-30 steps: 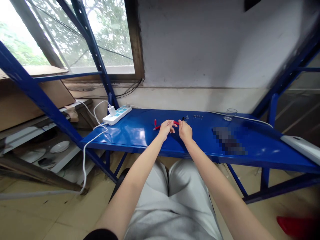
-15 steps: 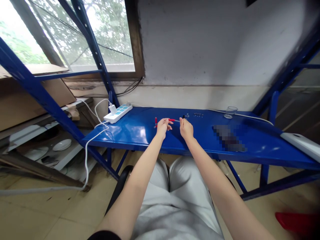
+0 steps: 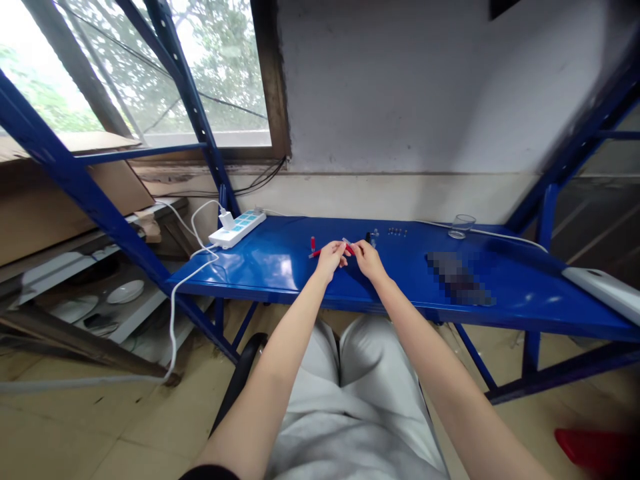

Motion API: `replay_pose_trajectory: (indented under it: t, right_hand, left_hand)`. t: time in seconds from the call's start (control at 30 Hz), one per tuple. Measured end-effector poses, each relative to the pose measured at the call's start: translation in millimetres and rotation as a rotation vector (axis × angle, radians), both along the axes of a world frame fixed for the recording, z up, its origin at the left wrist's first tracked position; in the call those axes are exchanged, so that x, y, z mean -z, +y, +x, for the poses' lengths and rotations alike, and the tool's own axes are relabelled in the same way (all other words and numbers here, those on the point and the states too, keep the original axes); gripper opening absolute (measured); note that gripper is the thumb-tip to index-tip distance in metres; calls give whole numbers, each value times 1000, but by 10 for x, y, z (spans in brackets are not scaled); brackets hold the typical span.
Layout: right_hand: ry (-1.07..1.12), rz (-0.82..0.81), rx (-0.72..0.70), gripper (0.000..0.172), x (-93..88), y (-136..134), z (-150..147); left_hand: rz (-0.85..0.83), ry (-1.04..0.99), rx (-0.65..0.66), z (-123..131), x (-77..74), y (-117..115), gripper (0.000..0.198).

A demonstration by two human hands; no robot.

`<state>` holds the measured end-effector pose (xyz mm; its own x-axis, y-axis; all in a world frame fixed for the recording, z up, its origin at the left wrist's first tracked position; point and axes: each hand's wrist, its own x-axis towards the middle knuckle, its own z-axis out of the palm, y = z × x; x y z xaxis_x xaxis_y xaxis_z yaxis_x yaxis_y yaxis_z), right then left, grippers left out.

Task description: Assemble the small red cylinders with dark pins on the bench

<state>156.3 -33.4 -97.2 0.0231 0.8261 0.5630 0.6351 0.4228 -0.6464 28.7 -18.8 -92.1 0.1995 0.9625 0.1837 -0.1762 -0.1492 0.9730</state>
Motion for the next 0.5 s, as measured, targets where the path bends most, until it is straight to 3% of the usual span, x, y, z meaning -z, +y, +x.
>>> replay_pose_trajectory:
  t: [0.3,0.5]
  right_hand:
    - [-44,54,-184,27,37,24,2]
    - [-118,18,-148,21,44,38,29]
  left_hand:
    - [14,-23,-25,-18,-23,-23,17]
    - [-52,-52,-27,-22,-45,-39,11]
